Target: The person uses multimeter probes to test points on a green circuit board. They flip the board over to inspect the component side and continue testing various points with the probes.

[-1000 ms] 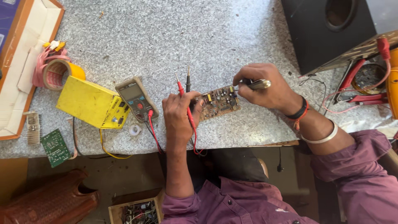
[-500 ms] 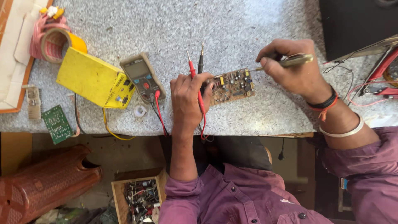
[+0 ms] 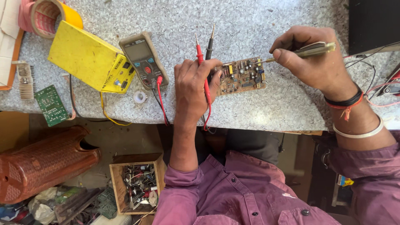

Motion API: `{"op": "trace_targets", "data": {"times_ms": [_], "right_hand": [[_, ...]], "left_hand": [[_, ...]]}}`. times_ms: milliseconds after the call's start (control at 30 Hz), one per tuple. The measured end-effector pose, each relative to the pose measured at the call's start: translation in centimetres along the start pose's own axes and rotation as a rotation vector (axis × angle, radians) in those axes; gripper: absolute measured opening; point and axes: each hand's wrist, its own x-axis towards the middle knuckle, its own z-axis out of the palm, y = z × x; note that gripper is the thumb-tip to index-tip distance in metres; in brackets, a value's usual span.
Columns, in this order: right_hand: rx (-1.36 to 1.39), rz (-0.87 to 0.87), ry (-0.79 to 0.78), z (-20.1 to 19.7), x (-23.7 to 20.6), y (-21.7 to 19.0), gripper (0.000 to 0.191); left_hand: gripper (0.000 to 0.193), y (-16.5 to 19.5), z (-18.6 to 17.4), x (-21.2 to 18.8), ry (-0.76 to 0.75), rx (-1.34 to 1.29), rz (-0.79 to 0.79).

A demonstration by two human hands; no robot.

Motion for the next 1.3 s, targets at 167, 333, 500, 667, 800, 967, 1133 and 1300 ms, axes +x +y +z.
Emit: {"op": "trace_targets", "data": {"times_ms": [167, 333, 500, 667, 800, 967, 1133, 1300], "right_hand": [[-0.051, 0.048, -0.059, -0.1, 0.4, -0.2, 0.012], [-0.128, -0.003, -0.061, 0.1, 0.2, -0.4, 0.014], [-0.155, -0.029, -0.064, 0.5, -0.4, -0.4, 0.012], [-0.165, -0.057, -0.072, 0.7, -0.9, -0.4, 0.012], [-0.191, -0.051, -0.069, 0.8, -0.9, -0.5, 0.013], [-0.164, -0.013, -0.062, 0.8, -0.9, -0.6, 0.015], [-0.147, -0.047, -0.061, 0.6, -0.9, -0.6, 0.012], [-0.147, -0.049, -0.070, 0.7, -0.6, -1.1, 0.014]], "left_hand": [[0.026, -0.1, 0.4, 0.2, -0.004, -0.015, -0.003], [0.026, 0.0, 0.6, -0.1, -0.007, -0.007, -0.002], [0.025, 0.0, 0.6, -0.7, -0.005, 0.006, 0.011], [0.023, 0.1, 0.6, -1.2, 0.007, -0.001, 0.020], [0.023, 0.3, 0.4, -1.3, 0.009, -0.003, 0.022], [0.023, 0.3, 0.3, -1.2, 0.021, -0.002, 0.019], [0.023, 0.3, 0.3, -1.1, 0.017, -0.004, 0.017], [0.025, 0.2, 0.2, -1.0, 0.000, -0.017, -0.005]]}}
